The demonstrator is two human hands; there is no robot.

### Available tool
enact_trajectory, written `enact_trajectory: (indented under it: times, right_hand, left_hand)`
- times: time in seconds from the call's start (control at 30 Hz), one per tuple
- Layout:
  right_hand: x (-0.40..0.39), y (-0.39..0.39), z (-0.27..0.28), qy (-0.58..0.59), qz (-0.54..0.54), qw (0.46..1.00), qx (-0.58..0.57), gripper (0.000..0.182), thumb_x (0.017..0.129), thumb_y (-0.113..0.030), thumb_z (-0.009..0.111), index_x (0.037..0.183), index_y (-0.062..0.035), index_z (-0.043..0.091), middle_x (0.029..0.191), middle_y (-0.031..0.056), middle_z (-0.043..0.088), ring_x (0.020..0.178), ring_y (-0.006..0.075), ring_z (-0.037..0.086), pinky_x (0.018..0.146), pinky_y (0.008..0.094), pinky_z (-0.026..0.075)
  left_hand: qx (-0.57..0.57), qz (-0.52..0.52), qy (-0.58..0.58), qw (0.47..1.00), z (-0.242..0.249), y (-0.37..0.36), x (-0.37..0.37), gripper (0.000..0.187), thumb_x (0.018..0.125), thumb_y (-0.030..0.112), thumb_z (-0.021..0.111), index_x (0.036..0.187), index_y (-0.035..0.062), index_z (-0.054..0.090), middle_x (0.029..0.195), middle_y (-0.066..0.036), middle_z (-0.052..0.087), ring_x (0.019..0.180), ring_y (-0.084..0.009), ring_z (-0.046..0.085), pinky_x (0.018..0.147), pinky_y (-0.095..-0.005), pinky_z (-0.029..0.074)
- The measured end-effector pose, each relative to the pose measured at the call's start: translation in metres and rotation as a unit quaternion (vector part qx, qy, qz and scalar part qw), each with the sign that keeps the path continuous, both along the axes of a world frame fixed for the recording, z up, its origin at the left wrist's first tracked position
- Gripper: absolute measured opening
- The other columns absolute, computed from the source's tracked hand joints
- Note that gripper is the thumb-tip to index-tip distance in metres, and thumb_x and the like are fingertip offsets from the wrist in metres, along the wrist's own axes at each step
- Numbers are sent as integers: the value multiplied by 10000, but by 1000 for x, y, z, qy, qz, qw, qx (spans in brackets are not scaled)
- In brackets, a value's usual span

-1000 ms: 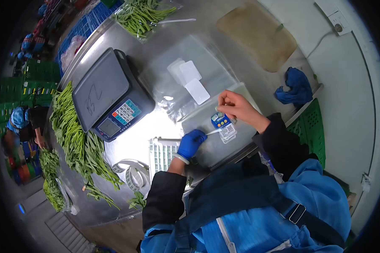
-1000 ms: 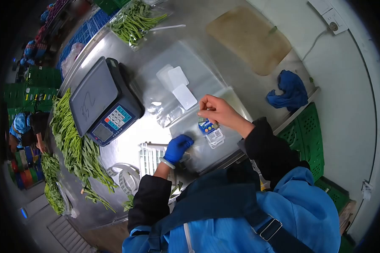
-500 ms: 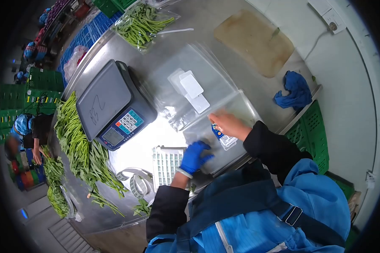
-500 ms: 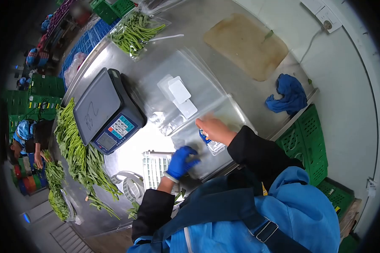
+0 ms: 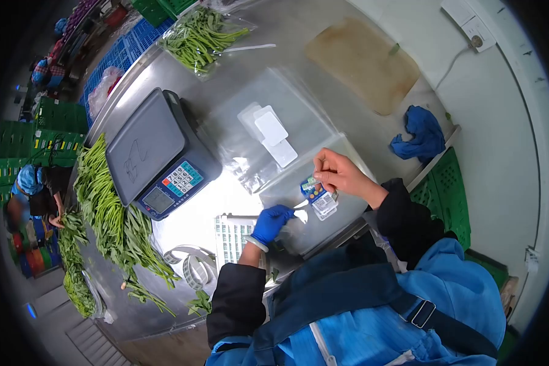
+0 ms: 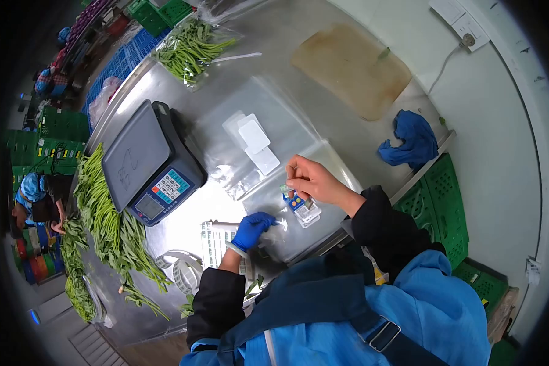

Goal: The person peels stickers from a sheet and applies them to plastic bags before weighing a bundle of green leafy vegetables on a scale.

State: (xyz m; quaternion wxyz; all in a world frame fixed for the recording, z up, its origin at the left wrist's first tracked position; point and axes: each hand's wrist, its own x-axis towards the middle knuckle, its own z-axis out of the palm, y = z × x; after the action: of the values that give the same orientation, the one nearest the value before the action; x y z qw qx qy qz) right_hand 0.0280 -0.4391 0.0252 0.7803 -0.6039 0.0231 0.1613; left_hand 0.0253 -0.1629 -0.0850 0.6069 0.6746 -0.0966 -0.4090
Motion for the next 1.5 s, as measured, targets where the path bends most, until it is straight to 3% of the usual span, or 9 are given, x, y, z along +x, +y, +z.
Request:
enact_trajectory:
  times: [0.13,0.23,0.47,0.53,0.73,0.93,1.17,1.33,1.5]
  right_hand:
    - [-4,3,-12,2,20,1000,-4,116,933,-10,538,917,-60,434,649,-8,470,557,53,497,665,277,503]
    - [-7,11,-37,-47,61,969,-234,135,904,-46,565,950,-61,439,693,77,572,627,205,616,622,363,477]
    - [-7,38,-87,-115,167,809,-551,225,859,-136,625,1002,-81,461,820,142,638,810,353,641,682,469,477]
    - [-6,43,-92,-105,185,767,-605,246,847,-154,648,994,-80,466,853,133,643,838,352,636,698,471,477]
    - [4,12,-92,-180,20,801,-571,268,812,-167,698,908,-21,494,688,118,619,622,275,615,577,391,476]
    - [15,4,26,40,33,993,-102,198,894,-132,667,900,-44,489,679,-12,519,619,55,483,577,236,401]
    - [12,15,-45,-103,105,955,-256,142,825,-34,652,891,-28,527,744,85,591,658,176,564,613,306,445]
    - [10,28,-91,-219,132,881,-399,162,700,84,558,800,-24,489,776,150,571,781,369,560,679,430,420]
    - [8,27,-89,-198,146,886,-393,184,682,98,545,803,-25,482,778,155,560,800,390,549,683,453,404]
  left_hand:
    - [75,118,-218,966,-16,28,44,219,935,134,497,1002,-4,653,763,-5,584,641,-77,487,606,-227,403]
    - [-45,585,-48,808,53,16,74,184,951,170,501,876,58,627,726,15,534,655,-84,456,640,-236,364]
    - [16,140,-92,986,6,6,-7,168,761,55,686,919,46,632,906,-95,613,838,-243,595,760,-332,469]
    - [120,-166,-438,875,14,-18,-23,327,669,198,810,937,103,648,896,-98,610,850,-295,582,784,-376,462]
    - [73,-97,-292,949,-10,-15,-17,110,755,107,752,828,61,684,872,-111,651,803,-304,610,742,-371,481]
    - [46,46,-38,997,2,-5,15,163,914,155,575,964,40,679,733,-45,646,672,-120,605,638,-271,481]
    - [-39,567,-127,813,40,32,83,150,943,148,517,931,44,624,786,-4,596,694,-65,486,630,-233,383]
    - [16,99,-159,982,14,8,-1,107,797,50,652,899,19,645,914,-90,642,837,-223,608,787,-330,469]
    - [104,-148,-403,897,5,-17,-37,262,737,289,790,818,96,631,899,-104,615,881,-324,575,791,-418,451]
